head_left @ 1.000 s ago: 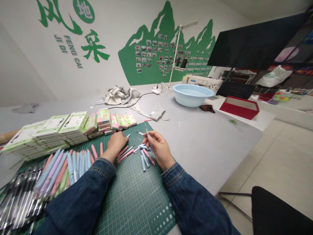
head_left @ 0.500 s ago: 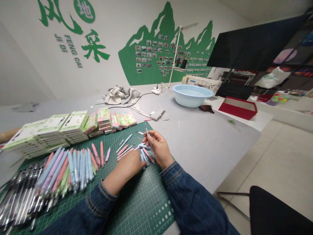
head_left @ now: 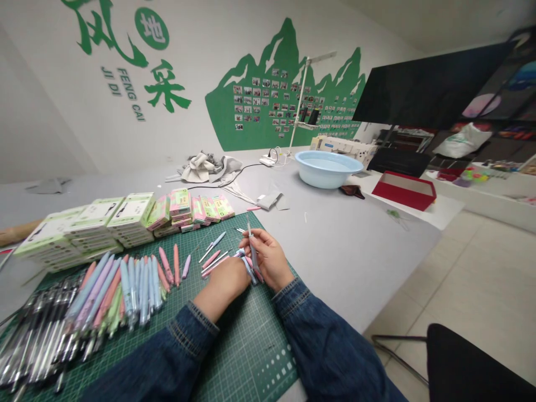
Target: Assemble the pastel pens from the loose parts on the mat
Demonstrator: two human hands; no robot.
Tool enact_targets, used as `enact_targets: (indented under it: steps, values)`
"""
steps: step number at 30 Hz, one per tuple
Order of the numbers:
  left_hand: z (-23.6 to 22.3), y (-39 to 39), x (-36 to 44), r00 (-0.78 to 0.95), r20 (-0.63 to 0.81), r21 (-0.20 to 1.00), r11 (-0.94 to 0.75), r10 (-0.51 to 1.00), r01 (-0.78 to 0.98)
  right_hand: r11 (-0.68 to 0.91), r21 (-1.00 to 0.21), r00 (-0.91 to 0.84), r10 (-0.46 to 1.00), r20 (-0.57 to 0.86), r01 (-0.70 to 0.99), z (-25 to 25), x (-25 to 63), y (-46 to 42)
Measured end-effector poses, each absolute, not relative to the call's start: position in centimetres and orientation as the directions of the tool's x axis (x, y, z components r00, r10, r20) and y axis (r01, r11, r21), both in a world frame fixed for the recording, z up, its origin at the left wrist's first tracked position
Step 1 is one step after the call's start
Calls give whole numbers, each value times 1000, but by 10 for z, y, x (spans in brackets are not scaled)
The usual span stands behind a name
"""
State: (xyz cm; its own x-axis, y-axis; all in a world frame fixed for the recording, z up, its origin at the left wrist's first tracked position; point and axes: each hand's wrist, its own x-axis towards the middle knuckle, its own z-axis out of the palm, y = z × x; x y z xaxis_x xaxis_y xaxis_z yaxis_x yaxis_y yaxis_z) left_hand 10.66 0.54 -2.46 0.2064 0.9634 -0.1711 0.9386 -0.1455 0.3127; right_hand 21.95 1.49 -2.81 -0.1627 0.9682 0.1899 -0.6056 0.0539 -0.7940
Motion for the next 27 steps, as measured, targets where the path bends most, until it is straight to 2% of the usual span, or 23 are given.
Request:
enact_targets:
  steps: [5, 6, 7, 9, 11, 13, 14, 16, 18, 19, 21, 22, 24, 25, 27]
  values:
    - [-13, 18, 77, 175, -168, 316, -115, 970, 942, -50, -761, -256, 954, 155, -646, -30, 220, 15]
    - [-7, 20, 68, 154, -151, 347, -94, 976, 933, -64, -754, -275, 948, 158, -654, -30, 220, 15]
    - [-1, 22, 60, 125, -119, 451, -58, 985, 891, -79, -745, -294, 942, 162, -663, -28, 220, 14]
    - [13, 25, 47, 104, -70, 752, -16, 992, 658, -110, -726, -333, 927, 171, -679, -26, 219, 13]
    - [26, 26, 41, 130, -44, 956, 4, 991, 295, -138, -709, -369, 912, 182, -691, -24, 218, 12]
    - [34, 27, 40, 166, -39, 999, 41, 985, -4, -160, -698, -391, 902, 185, -698, -23, 218, 11]
    - [37, 27, 40, 185, -45, 994, 63, 982, -95, -167, -696, -397, 899, 183, -699, -22, 217, 11]
    - [38, 29, 42, 219, -49, 982, 87, 974, -169, -174, -699, -399, 901, 172, -693, -22, 217, 10]
    - [34, 32, 42, 218, -37, 991, 64, 975, -120, -175, -710, -397, 904, 159, -682, -22, 218, 10]
    - [30, 35, 41, 188, -27, 999, 34, 982, -33, -172, -715, -394, 906, 155, -677, -21, 218, 9]
    - [20, 40, 39, 85, -5, 954, -21, 996, 299, -162, -723, -388, 908, 157, -672, -21, 219, 9]
    - [14, 43, 39, 36, 16, 863, -32, 999, 505, -153, -723, -382, 910, 164, -674, -21, 220, 9]
    - [2, 47, 39, -7, 65, 579, -32, 998, 815, -132, -719, -365, 914, 178, -683, -21, 220, 10]
    - [-4, 49, 41, -4, 79, 451, -32, 997, 892, -123, -716, -354, 917, 183, -687, -21, 220, 10]
    - [-13, 52, 45, 25, 81, 302, -48, 996, 952, -105, -716, -331, 926, 183, -690, -22, 220, 11]
